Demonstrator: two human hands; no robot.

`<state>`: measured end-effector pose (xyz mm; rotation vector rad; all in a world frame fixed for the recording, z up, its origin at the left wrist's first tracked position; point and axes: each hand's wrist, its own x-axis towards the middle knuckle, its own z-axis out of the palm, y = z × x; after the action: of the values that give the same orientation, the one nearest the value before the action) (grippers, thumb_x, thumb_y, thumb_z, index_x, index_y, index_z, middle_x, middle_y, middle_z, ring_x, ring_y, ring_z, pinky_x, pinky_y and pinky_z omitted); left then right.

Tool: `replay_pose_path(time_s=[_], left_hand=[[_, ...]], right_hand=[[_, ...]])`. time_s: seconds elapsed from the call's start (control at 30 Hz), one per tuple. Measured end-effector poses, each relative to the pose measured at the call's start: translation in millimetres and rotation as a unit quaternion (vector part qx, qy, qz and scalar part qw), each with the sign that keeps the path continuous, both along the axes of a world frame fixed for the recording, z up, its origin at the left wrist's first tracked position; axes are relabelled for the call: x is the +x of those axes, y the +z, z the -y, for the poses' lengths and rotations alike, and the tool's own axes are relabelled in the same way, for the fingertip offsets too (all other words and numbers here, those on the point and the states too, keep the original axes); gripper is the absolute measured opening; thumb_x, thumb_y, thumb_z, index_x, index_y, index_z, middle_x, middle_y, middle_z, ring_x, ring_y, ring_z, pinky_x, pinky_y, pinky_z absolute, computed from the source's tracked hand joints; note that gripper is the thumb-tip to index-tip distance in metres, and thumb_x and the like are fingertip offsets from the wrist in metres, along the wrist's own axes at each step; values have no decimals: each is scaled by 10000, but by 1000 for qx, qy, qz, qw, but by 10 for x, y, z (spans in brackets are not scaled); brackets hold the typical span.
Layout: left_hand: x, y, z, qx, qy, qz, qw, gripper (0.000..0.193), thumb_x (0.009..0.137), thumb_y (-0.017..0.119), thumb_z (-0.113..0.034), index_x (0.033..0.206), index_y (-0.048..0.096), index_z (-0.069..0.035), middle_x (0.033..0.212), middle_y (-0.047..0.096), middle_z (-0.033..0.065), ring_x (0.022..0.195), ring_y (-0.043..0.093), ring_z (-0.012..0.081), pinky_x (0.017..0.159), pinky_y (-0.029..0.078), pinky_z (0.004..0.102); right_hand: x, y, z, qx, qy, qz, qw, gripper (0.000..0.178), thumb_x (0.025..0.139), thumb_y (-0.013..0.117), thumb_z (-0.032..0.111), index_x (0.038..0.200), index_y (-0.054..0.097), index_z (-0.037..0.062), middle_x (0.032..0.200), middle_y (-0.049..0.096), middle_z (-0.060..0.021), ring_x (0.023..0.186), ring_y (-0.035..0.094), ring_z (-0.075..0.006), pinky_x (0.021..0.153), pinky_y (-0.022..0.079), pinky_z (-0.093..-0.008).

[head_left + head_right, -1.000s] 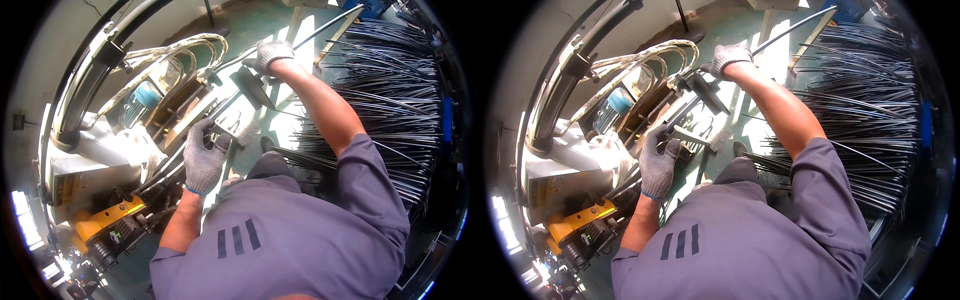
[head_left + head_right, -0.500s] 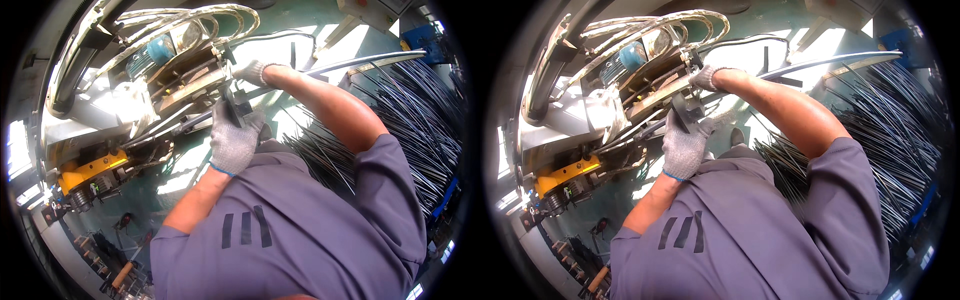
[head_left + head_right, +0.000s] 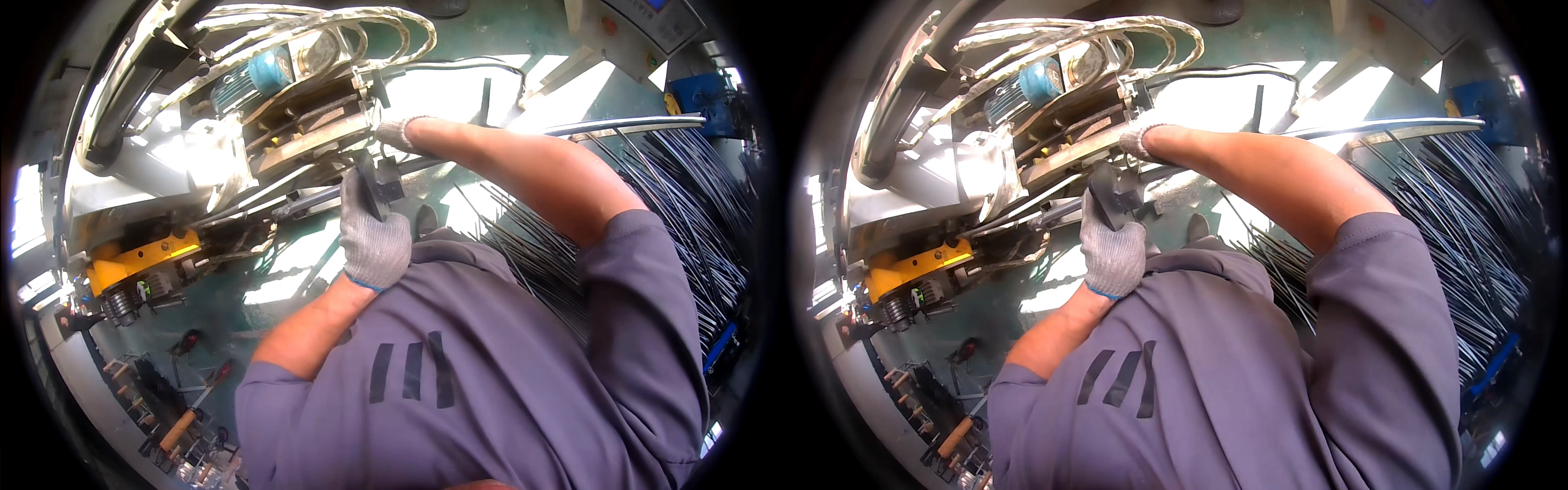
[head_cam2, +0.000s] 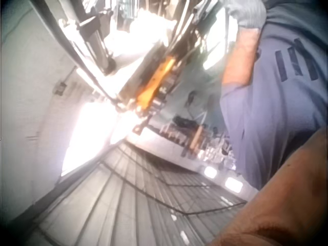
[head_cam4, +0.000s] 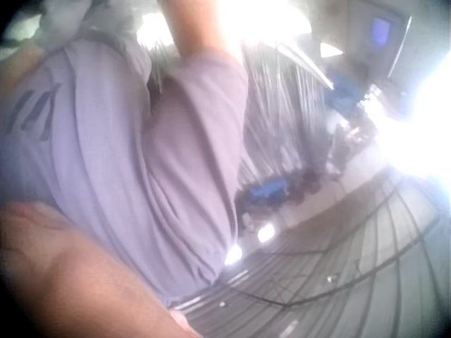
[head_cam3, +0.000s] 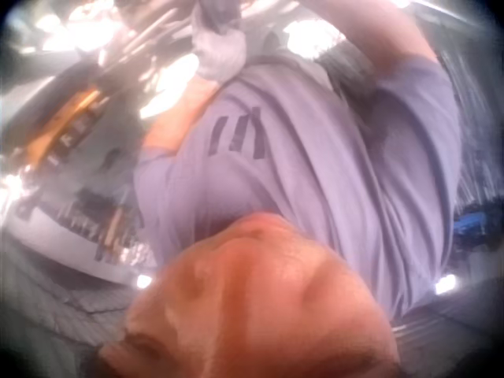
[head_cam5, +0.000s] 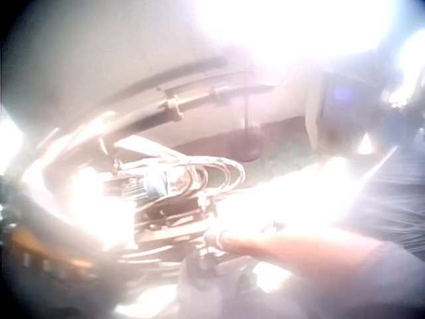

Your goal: The person operates a manual metal bending machine in a workshop. They repeatedly pick up long metal rods, insert them into the machine's jaws, and use a lever to bend the rods into a specific shape. The person then removes the bent rods and stacks them on a nearby pile.

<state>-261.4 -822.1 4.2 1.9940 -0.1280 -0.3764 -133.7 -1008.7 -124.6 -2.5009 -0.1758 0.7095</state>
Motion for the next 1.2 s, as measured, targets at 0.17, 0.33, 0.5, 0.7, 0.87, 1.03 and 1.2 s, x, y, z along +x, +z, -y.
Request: replay_pose_path(time_s=[0.17,0.33,0.5,0.7,0.87,1.03,1.2], left_hand=[[-9,-162,-111,-34,-40,56,997,676,833,605,88,1502,514,38,1321,649,215,1220,666,353,1043,553,414],[71,-127,-138,-11,-88,139,986,717,825,582,135,1523,521,-18,1211,684,134,1047,709,237,876,621,352],[137,53,-160,17,-100,28,994,675,856,613,122,1512,516,-1,1263,673,145,1074,716,235,843,639,345],[129,92,-151,16,-104,35,994,691,844,620,109,1519,501,19,1284,656,176,1129,694,278,935,596,373],[153,92,-143,14,-109,30,993,707,834,626,98,1525,489,35,1301,642,201,1175,676,314,1012,560,395],[109,78,-172,4,-104,35,994,724,824,633,87,1531,477,52,1318,629,227,1222,658,350,1089,524,418],[140,106,-167,20,-100,32,994,717,816,636,87,1516,482,58,1313,630,234,1238,650,365,1121,509,433]], right_hand=[[-70,170,55,89,-44,-35,994,326,1003,644,303,1203,809,105,1140,802,-191,1051,764,-374,935,598,-481],[-48,167,96,151,-66,-57,985,343,984,654,334,1180,817,105,1124,804,-192,1040,756,-382,933,587,-491],[-33,167,45,178,-66,-61,980,361,966,663,364,1156,825,104,1109,805,-194,1029,748,-389,930,575,-500],[80,-39,-11,82,-37,-26,996,345,931,683,361,1111,838,111,1087,797,-207,985,739,-401,905,573,-477],[179,-90,10,74,-19,-50,996,351,929,684,367,1104,833,102,1085,788,-223,978,739,-403,901,575,-475],[-72,558,4,74,-97,-59,991,340,936,684,363,1107,833,109,1086,786,-222,977,743,-401,898,578,-475],[-38,330,103,29,97,58,993,358,989,660,340,1186,811,83,1114,798,-195,995,757,-382,906,591,-476]])
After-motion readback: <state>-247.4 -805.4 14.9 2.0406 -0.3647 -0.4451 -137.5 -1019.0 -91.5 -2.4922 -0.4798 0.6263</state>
